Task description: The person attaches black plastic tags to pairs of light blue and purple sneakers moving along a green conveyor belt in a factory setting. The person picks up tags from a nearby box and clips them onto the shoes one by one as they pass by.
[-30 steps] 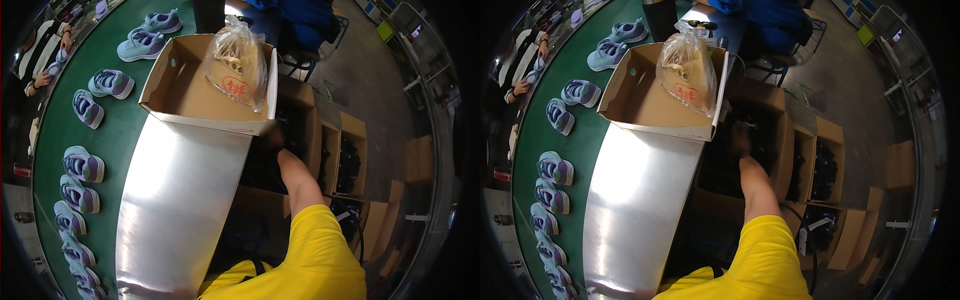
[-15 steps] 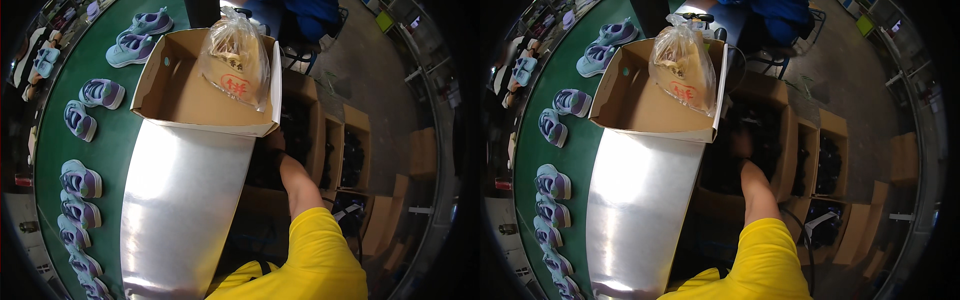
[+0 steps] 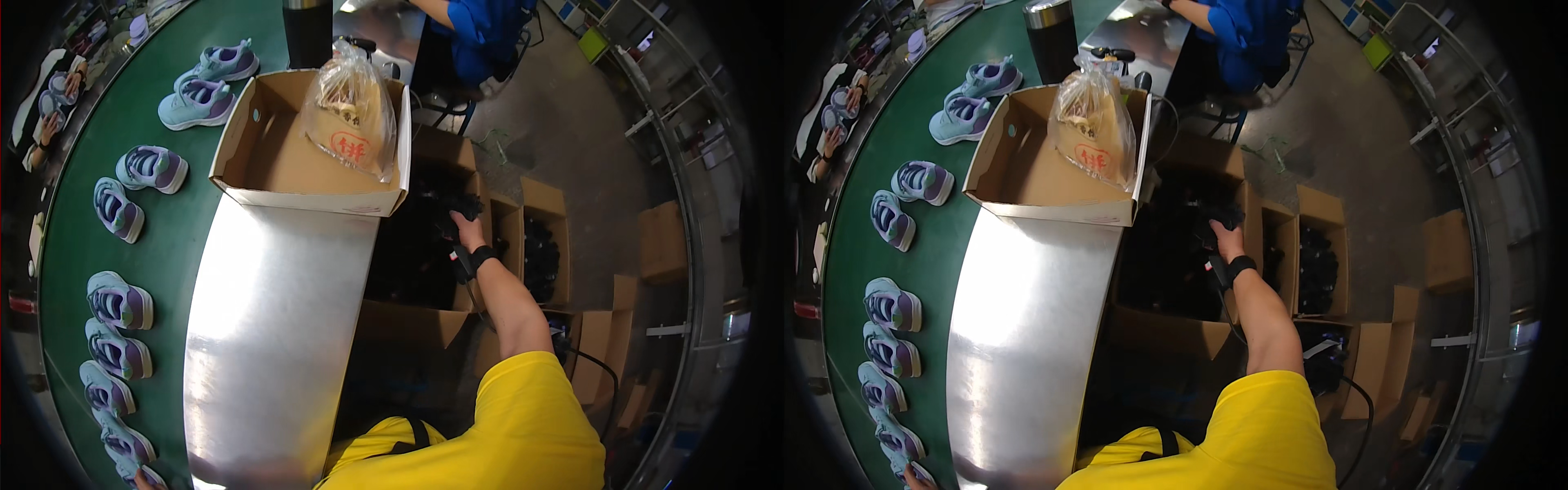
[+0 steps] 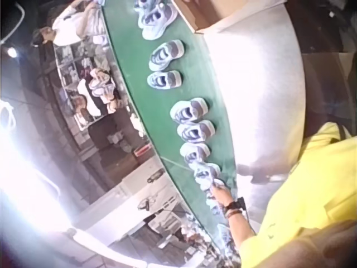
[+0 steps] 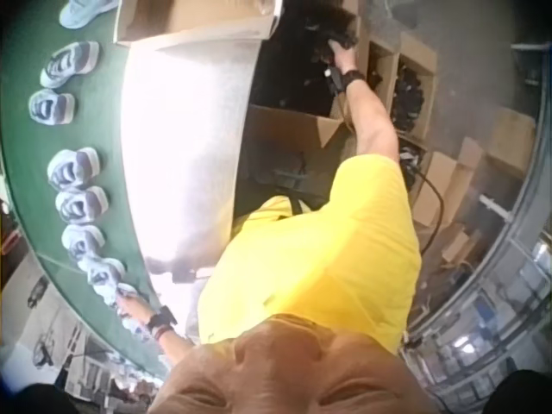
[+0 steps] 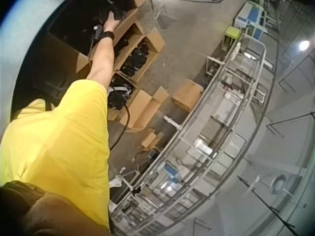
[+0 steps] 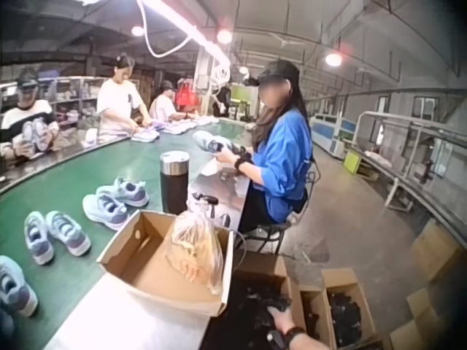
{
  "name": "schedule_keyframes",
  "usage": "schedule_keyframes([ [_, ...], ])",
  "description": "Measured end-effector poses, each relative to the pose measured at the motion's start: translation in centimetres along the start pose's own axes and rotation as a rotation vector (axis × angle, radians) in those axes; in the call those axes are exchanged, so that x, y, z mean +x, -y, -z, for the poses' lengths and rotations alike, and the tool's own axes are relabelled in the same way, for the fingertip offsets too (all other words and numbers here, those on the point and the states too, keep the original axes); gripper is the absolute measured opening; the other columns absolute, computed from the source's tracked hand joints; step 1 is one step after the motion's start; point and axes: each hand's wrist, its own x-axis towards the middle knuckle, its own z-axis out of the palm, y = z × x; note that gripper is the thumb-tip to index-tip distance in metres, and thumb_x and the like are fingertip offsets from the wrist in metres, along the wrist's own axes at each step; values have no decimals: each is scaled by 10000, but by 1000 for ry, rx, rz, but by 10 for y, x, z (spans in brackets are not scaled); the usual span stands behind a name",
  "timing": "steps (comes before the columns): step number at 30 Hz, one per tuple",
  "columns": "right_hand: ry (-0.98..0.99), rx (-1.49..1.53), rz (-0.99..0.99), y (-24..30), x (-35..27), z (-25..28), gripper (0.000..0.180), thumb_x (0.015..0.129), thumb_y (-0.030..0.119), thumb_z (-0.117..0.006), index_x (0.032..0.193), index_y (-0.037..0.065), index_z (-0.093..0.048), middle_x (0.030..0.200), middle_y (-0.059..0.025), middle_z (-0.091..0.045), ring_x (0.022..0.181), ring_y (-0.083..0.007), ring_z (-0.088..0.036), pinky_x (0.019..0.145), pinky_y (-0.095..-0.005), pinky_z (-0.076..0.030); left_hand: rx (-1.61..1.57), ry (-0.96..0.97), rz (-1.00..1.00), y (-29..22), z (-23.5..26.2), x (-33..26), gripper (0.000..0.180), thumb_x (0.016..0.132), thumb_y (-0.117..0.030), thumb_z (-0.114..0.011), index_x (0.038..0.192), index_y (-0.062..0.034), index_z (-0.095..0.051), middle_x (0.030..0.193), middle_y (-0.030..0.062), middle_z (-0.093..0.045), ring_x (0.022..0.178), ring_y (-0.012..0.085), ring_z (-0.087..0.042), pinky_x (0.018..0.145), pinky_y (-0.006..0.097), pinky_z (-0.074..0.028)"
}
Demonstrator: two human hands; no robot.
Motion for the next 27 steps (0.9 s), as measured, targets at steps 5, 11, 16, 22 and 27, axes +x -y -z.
schedule_keyframes([
  [5, 363, 376, -539, 63, -15, 22, 315, 822, 270, -647, 1026, 33, -610, 931, -101, -667, 736, -220, -662, 630, -321, -572, 147, -257, -81, 54, -55, -4, 407, 868, -154, -509, 1222, 46, -515, 1174, 275, -562, 1106, 434, -505, 966, 502, -375],
  [11, 1059, 613, -679, 193, -92, -8, 497, 781, 207, -627, 1200, -37, -514, 1207, -215, -575, 1070, -316, -602, 938, -429, -486, -485, -487, -159, 87, -113, -1, 488, 679, 133, -426, 1144, 22, -527, 1175, 201, -476, 1090, 360, -513, 975, 389, -395],
  [16, 1336, 139, -343, 298, -215, -101, 499, 693, 57, -728, 1163, 22, -567, 1139, -146, -628, 1077, -267, -593, 975, -378, -443, -620, -521, -375, -24, -41, -41, 505, 615, 163, -424, 1071, -7, -561, 1048, 155, -530, 1007, 338, -528, 894, 360, -442],
  [22, 1435, -600, 1425, 343, -359, -196, 406, 675, 58, -689, 1065, 110, -588, 1252, -197, -481, 1015, -352, -565, 836, -402, -489, -937, -261, -334, -63, -29, -85, 421, 683, 82, -535, 1079, -51, -584, 1016, 151, -558, 891, 318, -568, 773, 386, -483],
  [27, 1536, -733, 1417, 300, -366, -215, 433, 680, -36, -610, 1083, 115, -564, 1304, -189, -420, 1012, -379, -538, 857, -436, -474, -1008, -185, -453, -89, -33, -113, 383, 734, 14, -566, 1110, -55, -582, 1034, 149, -587, 949, 333, -566, 806, 383, -484],
])
